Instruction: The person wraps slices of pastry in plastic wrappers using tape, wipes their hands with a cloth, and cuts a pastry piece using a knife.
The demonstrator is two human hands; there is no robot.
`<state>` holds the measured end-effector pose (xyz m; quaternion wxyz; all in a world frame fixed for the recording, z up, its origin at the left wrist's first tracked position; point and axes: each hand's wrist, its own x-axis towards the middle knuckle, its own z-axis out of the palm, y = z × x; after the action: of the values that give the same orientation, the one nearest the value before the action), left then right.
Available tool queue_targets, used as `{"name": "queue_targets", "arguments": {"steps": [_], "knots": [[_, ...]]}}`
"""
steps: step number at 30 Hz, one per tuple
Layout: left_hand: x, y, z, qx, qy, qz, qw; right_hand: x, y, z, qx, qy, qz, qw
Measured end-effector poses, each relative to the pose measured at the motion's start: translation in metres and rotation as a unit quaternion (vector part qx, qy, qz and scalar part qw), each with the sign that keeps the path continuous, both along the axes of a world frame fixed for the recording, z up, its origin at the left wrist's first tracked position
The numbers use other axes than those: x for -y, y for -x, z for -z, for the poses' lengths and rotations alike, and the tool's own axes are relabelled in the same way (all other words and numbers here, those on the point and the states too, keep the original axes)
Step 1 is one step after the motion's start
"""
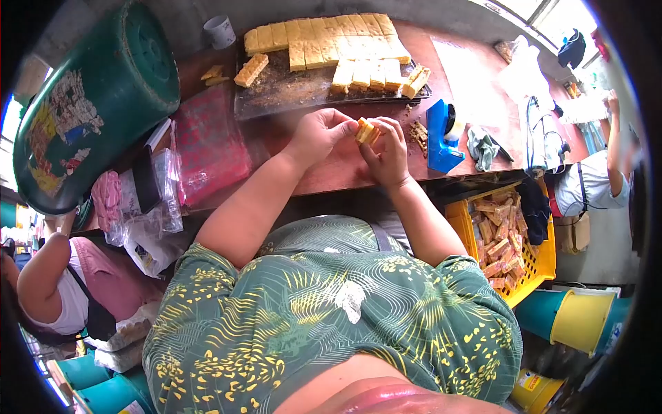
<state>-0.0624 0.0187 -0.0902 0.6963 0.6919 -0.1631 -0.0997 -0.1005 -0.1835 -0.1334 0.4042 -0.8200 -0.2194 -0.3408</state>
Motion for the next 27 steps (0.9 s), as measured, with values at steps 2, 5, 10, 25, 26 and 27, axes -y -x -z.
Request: {"name": "queue_targets", "arguments": {"steps": [2,5,10,25,26,27], "knots": [[-0.002,-0.010,0.002,0.024,0.001,-0.012,1.000,0.000,-0.001,0.001,-0.010,-0.023,0.005,1.000],[0.002,-0.029,-0.020,0.094,-0.084,-0.065,0.990,0.001,-0.001,0.000,-0.014,-0.034,0.008,0.999],[0.039,-0.028,-0.082,0.263,-0.133,-0.039,0.955,0.000,-0.005,0.001,-0.019,-0.044,0.000,0.999],[-0.217,-0.013,0.012,0.360,-0.415,-0.316,0.773,0.028,-0.026,0.015,-0.200,-0.553,-0.173,0.790],[-0.231,-0.006,0.023,0.326,-0.474,-0.328,0.749,0.024,-0.023,0.010,-0.191,-0.556,-0.168,0.792],[-0.238,-0.001,0.033,0.290,-0.471,-0.323,0.768,0.024,-0.020,0.008,-0.207,-0.553,-0.173,0.788]]}}
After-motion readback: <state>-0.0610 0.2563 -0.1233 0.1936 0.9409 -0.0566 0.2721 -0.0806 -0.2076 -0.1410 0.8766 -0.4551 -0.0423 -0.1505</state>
